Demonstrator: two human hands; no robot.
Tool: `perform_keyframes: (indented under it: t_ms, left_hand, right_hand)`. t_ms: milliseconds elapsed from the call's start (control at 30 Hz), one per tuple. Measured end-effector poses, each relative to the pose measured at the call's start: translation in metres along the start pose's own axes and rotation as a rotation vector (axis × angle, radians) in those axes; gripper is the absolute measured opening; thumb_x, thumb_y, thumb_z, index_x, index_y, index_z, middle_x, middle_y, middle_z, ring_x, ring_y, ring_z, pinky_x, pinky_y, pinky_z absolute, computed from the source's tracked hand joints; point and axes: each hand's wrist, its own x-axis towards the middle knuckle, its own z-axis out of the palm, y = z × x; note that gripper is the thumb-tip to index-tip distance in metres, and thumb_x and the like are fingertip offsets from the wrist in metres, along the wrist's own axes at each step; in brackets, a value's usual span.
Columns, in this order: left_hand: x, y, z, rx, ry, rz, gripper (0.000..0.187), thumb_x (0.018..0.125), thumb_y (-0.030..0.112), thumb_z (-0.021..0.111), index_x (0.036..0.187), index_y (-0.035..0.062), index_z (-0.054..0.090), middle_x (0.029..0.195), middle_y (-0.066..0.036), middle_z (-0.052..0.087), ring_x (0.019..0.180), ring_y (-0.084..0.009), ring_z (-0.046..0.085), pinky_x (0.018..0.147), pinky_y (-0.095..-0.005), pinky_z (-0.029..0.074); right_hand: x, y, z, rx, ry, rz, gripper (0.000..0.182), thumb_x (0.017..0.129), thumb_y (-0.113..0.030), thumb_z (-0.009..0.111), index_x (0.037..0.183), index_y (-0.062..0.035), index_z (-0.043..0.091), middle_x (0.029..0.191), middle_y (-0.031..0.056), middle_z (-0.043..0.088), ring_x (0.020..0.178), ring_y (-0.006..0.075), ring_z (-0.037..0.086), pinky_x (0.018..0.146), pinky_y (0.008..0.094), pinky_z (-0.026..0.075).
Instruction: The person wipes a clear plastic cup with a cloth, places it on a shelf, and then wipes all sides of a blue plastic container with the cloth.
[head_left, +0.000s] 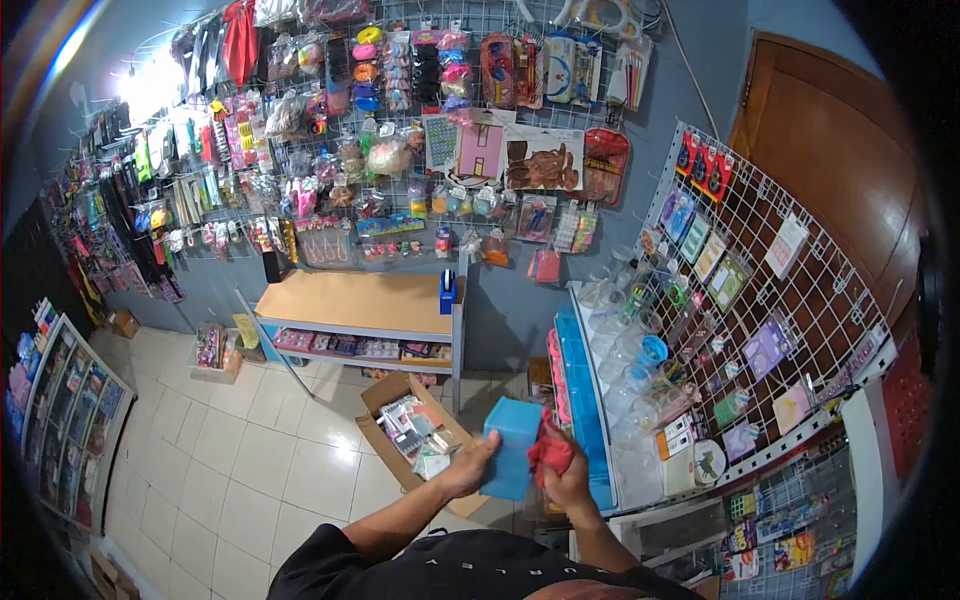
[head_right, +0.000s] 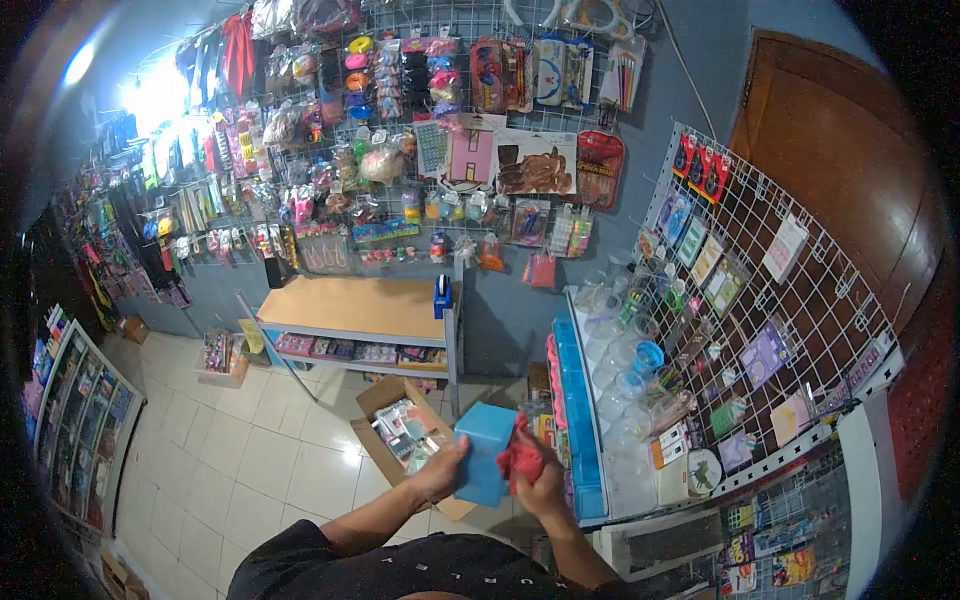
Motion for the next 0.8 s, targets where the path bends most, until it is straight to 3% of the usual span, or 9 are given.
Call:
perform_keyframes:
  t_ms: [100,267,367,533,600,667,700,733,800]
  left_hand:
    - [0.007,-0.031,0.003,-0.012,-0.046,0.009,0.07,0.099,0.061,0.038,0.131,0.0002,0.052,0.123,-0.01,0.061,0.109,-0.0209,0.06,0.1,-0.0393,0.047]
    - [0.024,-0.03,0.008,-0.242,0.145,0.245,0.074,0.097,0.063,0.039,0.14,0.0034,0.041,0.134,-0.013,0.054,0.119,-0.0253,0.055,0.104,-0.0426,0.043]
    - [0.017,0.006,0.01,-0.197,0.208,0.292,0.074,0.095,0.062,0.044,0.14,0.0029,0.039,0.133,-0.016,0.052,0.122,-0.0296,0.053,0.106,-0.0483,0.041]
    - [0.039,-0.001,-0.029,-0.251,0.401,0.253,0.074,0.094,0.064,0.046,0.137,0.0042,0.042,0.13,-0.015,0.053,0.118,-0.031,0.054,0.103,-0.0506,0.042]
    - [0.042,0.003,-0.032,-0.273,0.429,0.256,0.073,0.093,0.065,0.046,0.136,0.005,0.044,0.13,-0.014,0.054,0.117,-0.031,0.055,0.103,-0.0505,0.042]
    - [0.043,0.006,-0.021,-0.372,0.392,0.163,0.071,0.094,0.064,0.044,0.136,0.0062,0.045,0.129,-0.013,0.055,0.117,-0.0307,0.055,0.104,-0.05,0.042]
    - [0.042,0.007,-0.012,-0.421,0.375,0.117,0.07,0.095,0.064,0.044,0.136,0.0067,0.045,0.129,-0.012,0.055,0.117,-0.0305,0.055,0.104,-0.0498,0.042]
    - [0.042,0.009,0.003,-0.377,0.334,0.149,0.069,0.095,0.064,0.043,0.134,0.0071,0.047,0.126,-0.013,0.057,0.116,-0.0285,0.057,0.1,-0.05,0.046]
    - [0.049,-0.009,0.025,-0.369,0.085,0.197,0.071,0.095,0.065,0.04,0.139,0.0084,0.044,0.131,-0.013,0.055,0.12,-0.027,0.056,0.105,-0.044,0.044]
  right_hand:
    - [0.022,-0.016,-0.005,-0.062,0.106,-0.098,0.046,0.084,-0.003,0.063,0.13,-0.0029,0.056,0.125,0.0179,0.062,0.115,0.0334,0.059,0.101,0.0401,0.044]
    - [0.019,-0.043,0.014,-0.076,0.094,-0.267,0.051,0.082,-0.003,0.066,0.132,-0.0021,0.054,0.124,0.0186,0.061,0.115,0.0346,0.059,0.101,0.0424,0.043]
    - [0.002,-0.031,0.012,-0.178,-0.024,-0.192,0.051,0.083,-0.002,0.065,0.132,-0.0024,0.053,0.128,0.0203,0.059,0.119,0.0356,0.057,0.101,0.0423,0.043]
    - [-0.003,0.005,-0.002,0.053,-0.115,0.125,0.042,0.083,-0.006,0.066,0.124,-0.0023,0.06,0.12,0.0184,0.065,0.114,0.0333,0.061,0.099,0.0388,0.046]
    - [0.014,-0.007,-0.012,-0.051,0.011,-0.028,0.039,0.085,-0.007,0.064,0.123,-0.0017,0.061,0.118,0.0184,0.066,0.111,0.033,0.063,0.097,0.0392,0.048]
    - [0.027,-0.034,-0.018,-0.018,0.115,-0.068,0.042,0.084,-0.008,0.064,0.126,-0.002,0.06,0.121,0.0183,0.065,0.112,0.0333,0.062,0.098,0.0404,0.047]
    - [0.028,-0.035,-0.021,-0.096,0.094,-0.121,0.052,0.079,-0.011,0.067,0.129,-0.0066,0.059,0.132,0.0167,0.059,0.12,0.0353,0.057,0.103,0.0446,0.043]
    - [0.031,-0.039,-0.017,-0.231,-0.005,-0.179,0.055,0.077,-0.012,0.068,0.131,-0.0083,0.059,0.136,0.0155,0.056,0.122,0.0364,0.054,0.104,0.0459,0.041]
    - [0.039,-0.054,0.0,-0.494,-0.212,-0.297,0.062,0.072,-0.013,0.069,0.133,-0.0117,0.058,0.142,0.0131,0.05,0.127,0.0387,0.049,0.107,0.0484,0.037]
